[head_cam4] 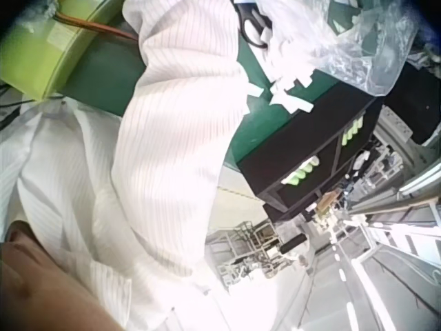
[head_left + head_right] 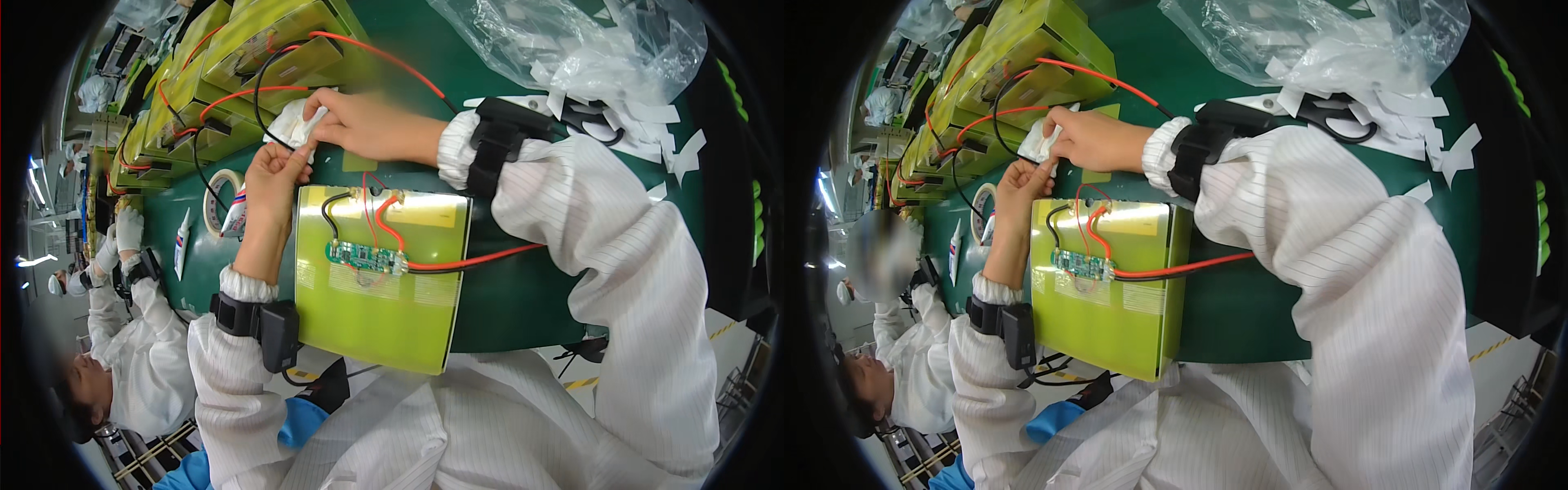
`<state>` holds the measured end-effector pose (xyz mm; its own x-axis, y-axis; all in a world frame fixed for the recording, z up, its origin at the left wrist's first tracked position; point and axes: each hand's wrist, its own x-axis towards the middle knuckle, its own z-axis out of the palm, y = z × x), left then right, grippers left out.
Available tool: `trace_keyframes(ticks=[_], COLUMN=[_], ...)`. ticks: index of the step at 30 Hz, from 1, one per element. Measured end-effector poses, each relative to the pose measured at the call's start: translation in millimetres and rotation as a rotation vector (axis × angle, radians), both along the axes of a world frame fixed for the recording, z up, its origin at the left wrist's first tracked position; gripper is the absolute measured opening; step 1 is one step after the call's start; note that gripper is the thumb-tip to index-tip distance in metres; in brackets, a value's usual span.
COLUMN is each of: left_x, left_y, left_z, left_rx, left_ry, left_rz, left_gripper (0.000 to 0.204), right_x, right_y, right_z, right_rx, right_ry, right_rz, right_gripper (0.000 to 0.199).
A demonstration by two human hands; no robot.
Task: The person secures a circuit board to a battery pack with tape, peels the backing from adhesive strips, and sticks the strips onto battery packs in a tray.
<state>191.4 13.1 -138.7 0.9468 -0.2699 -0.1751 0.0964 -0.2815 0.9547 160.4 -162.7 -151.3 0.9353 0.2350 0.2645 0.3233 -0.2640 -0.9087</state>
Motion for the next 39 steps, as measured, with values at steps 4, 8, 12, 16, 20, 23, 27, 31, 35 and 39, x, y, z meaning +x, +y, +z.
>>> trace_keyframes(ticks=[4,8,12,16,20,23,27,31,35,39], left_x=[-1,0,-19,-56,-75,-98,-135,-166,-177,-181], left_y=[-2,5,21,47,74,84,110,110,110,113], left_z=[6,4,41,58,54,57,40,41,47,35], left_rx=[-0.027,0.011,0.322,0.235,0.093,0.036,-0.362,-0.459,-0.527,-0.556], left_ry=[-0.059,-0.023,-0.096,-0.272,-0.272,-0.14,0.119,0.163,0.138,0.109], left_rz=[-0.048,-0.072,-0.205,-0.191,-0.12,-0.014,0.156,0.149,0.131,0.132], left_gripper=[0.014,0.011,0.017,0.02,0.024,0.026,0.024,0.037,0.045,0.051], right_x=[-19,-38,-96,-208,-267,-280,-287,-281,-284,-283], right_y=[-4,-33,-54,-51,-20,5,20,37,41,50], right_z=[11,30,69,104,65,55,59,58,57,62], right_rx=[-0.028,0.064,0.005,0.022,0.208,0.42,0.609,0.755,0.819,0.802], right_ry=[0.05,0.109,0.092,0.43,0.862,0.848,1.023,1.048,0.963,0.96], right_rz=[0.01,-0.012,-0.04,-0.015,0.127,0.045,0.021,-0.093,-0.186,-0.263], right_gripper=[0.045,0.048,0.028,0.019,0.035,0.046,0.052,0.054,0.056,0.052])
